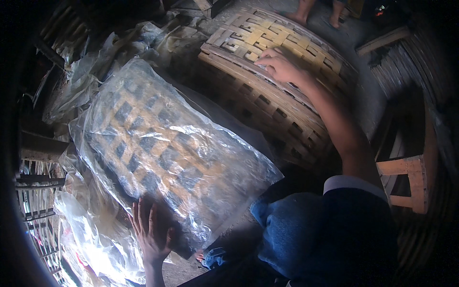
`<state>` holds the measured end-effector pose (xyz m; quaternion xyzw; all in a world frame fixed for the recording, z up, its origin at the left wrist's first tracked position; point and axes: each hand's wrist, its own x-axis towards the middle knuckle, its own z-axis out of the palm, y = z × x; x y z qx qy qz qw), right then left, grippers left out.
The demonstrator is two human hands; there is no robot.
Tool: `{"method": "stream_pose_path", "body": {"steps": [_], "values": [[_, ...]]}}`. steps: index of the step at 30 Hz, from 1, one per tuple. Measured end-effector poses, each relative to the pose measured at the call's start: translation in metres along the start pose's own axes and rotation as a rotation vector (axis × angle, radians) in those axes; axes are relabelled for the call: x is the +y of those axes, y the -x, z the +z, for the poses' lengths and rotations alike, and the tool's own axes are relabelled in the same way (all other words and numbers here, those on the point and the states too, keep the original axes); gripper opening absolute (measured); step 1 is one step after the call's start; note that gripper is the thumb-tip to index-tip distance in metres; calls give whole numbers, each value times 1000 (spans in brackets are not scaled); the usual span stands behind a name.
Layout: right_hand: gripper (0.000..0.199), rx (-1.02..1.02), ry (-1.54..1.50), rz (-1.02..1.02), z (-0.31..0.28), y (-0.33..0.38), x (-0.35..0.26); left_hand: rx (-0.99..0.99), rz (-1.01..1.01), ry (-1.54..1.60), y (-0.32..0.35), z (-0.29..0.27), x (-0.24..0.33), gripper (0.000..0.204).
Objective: The person places a plastic sheet over a wooden lattice tray and presses the edges to secure it. They then lift and reposition the tray, repeating the process with another tray.
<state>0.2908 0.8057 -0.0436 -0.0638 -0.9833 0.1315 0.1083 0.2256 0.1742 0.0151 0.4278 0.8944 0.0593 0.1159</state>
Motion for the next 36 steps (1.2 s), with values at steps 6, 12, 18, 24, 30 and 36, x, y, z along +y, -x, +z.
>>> {"method": "stream_pose_path", "body": {"steps": [6,12,18,24,30,36], "values": [[32,-31,-56,26,-2,-4,-2,16,-10,21,2,-1,1,76],[21,-13,-60,-18,-4,-3,5,35,1,34,1,0,1,75],[7,4,-21,-116,-9,-2,4,54,11,42,2,3,-2,74],[6,33,173,-153,-5,-1,0,43,-2,60,2,3,-3,73],[14,432,-543,449,-15,-15,35,56,12,72,1,4,-4,71],[19,1023,-956,714,-86,6,112,59,4,81,1,-2,-1,71]]}}
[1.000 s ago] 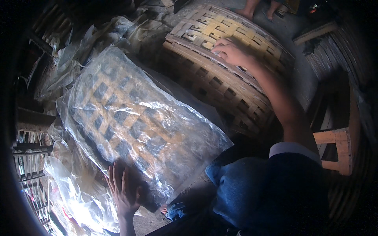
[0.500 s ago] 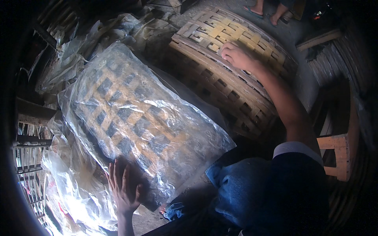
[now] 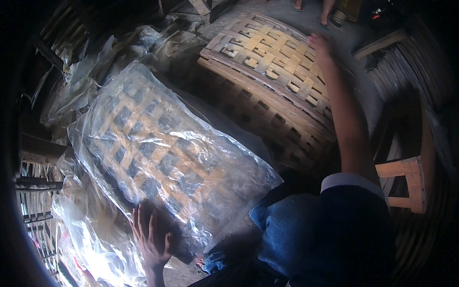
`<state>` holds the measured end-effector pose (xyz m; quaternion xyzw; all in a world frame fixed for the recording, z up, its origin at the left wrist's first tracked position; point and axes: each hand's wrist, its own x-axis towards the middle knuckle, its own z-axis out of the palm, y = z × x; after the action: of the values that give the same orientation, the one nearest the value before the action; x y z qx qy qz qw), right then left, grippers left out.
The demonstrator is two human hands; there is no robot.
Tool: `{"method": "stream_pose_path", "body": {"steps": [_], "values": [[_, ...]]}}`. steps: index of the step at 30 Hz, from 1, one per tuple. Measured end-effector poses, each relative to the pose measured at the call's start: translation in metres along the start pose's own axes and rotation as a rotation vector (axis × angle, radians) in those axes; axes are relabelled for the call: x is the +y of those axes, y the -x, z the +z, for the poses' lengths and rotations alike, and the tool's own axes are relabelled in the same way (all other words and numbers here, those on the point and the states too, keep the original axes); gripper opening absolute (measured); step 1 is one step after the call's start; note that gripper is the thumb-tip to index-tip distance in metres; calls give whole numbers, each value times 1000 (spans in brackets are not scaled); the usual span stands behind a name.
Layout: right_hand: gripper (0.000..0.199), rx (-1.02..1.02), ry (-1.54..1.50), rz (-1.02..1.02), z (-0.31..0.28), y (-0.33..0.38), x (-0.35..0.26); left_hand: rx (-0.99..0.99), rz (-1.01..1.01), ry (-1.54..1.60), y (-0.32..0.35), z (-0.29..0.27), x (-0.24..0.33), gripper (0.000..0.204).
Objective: The person places a plastic sheet over a wooden lattice tray and presses the edges to secure it. They then lift and reposition the tray, repeating the process with another tray.
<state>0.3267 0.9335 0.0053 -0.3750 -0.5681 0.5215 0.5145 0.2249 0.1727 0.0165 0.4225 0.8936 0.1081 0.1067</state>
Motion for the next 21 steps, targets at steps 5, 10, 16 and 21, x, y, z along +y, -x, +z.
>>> {"method": "stream_pose_path", "body": {"steps": [5,10,16,21], "values": [[35,320,1075,-81,-102,-1,9,18,31,-1,-2,1,-3,70],[24,156,1380,-688,-74,78,-4,135,75,-113,-12,-6,-24,62],[63,-643,1484,-536,63,203,-4,318,101,-231,-44,-41,-24,48],[55,-422,1575,-456,61,209,-2,366,174,-372,-48,-49,-18,43]]}}
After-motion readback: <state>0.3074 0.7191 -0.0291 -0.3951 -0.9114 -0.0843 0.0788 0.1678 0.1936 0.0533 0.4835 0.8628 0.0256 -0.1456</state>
